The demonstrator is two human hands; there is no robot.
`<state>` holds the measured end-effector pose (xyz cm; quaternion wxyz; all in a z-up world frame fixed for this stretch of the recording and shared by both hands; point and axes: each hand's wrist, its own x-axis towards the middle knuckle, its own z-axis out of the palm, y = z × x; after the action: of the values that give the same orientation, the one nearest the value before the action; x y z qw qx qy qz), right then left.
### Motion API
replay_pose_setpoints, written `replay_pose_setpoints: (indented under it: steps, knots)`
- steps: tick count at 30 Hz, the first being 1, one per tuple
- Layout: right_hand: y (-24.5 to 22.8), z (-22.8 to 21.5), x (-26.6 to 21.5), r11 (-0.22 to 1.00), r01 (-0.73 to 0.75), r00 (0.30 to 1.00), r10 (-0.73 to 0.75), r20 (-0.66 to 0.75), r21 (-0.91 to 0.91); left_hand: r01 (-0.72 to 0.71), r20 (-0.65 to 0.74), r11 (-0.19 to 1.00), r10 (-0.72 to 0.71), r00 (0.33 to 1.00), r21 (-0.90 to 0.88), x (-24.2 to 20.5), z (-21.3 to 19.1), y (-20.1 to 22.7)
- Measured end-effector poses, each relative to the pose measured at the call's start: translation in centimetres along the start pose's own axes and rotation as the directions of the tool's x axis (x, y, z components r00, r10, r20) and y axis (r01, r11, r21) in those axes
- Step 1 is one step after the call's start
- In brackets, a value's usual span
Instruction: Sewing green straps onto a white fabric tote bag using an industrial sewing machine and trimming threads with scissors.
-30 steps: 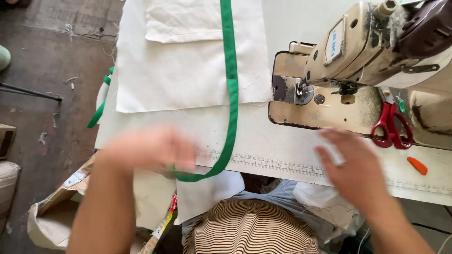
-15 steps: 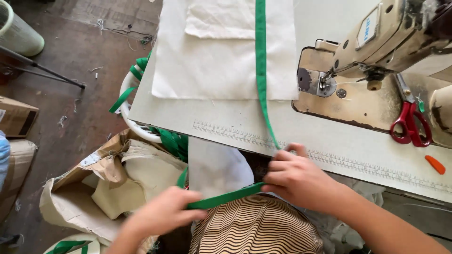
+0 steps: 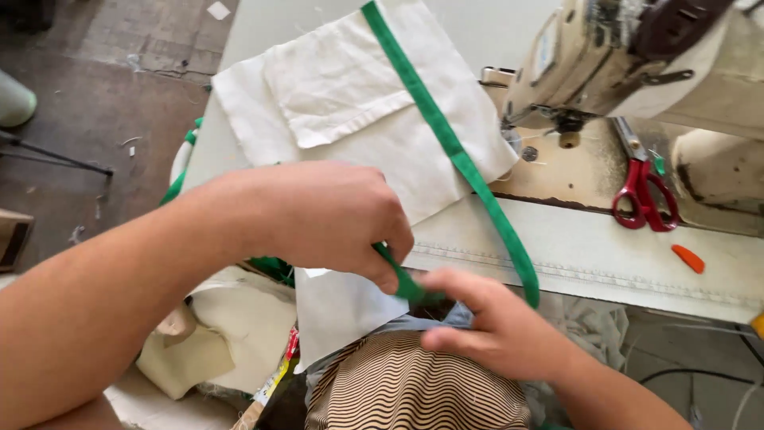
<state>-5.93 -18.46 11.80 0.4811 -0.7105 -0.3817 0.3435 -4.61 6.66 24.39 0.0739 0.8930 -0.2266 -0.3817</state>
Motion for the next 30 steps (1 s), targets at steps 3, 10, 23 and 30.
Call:
replay_pose_setpoints:
  steps: [3, 10, 23, 30]
  knots:
    - [1.5, -0.6, -0.3, 0.984, -0.154, 0.983, 0.161, -0.087, 0.086, 0.221, 0.075, 0.971, -0.228, 0.971, 0.087, 0.2, -2.3, -2.0]
    - [3.3, -4.9, 3.9, 0.892, -0.116, 0.951, 0.227, -0.211, 0.436, 0.245, -0.293, 0.737, -0.518, 0.804, -0.630, 2.8, -5.2, -15.3]
    - [10.1, -6.3, 10.9, 0.432, 0.452, 0.733, -0.679, 0.049, -0.781, 0.071, -0.633, 0.668, -0.729, 0.261, -0.740, 27.7, 2.1, -34.9]
    - [10.2, -8.5, 11.5, 0.464, 0.444, 0.780, -0.621, 0.076, -0.766, 0.124, -0.533, 0.559, -0.825, 0.189, -0.820, 26.8, 0.2, -32.6]
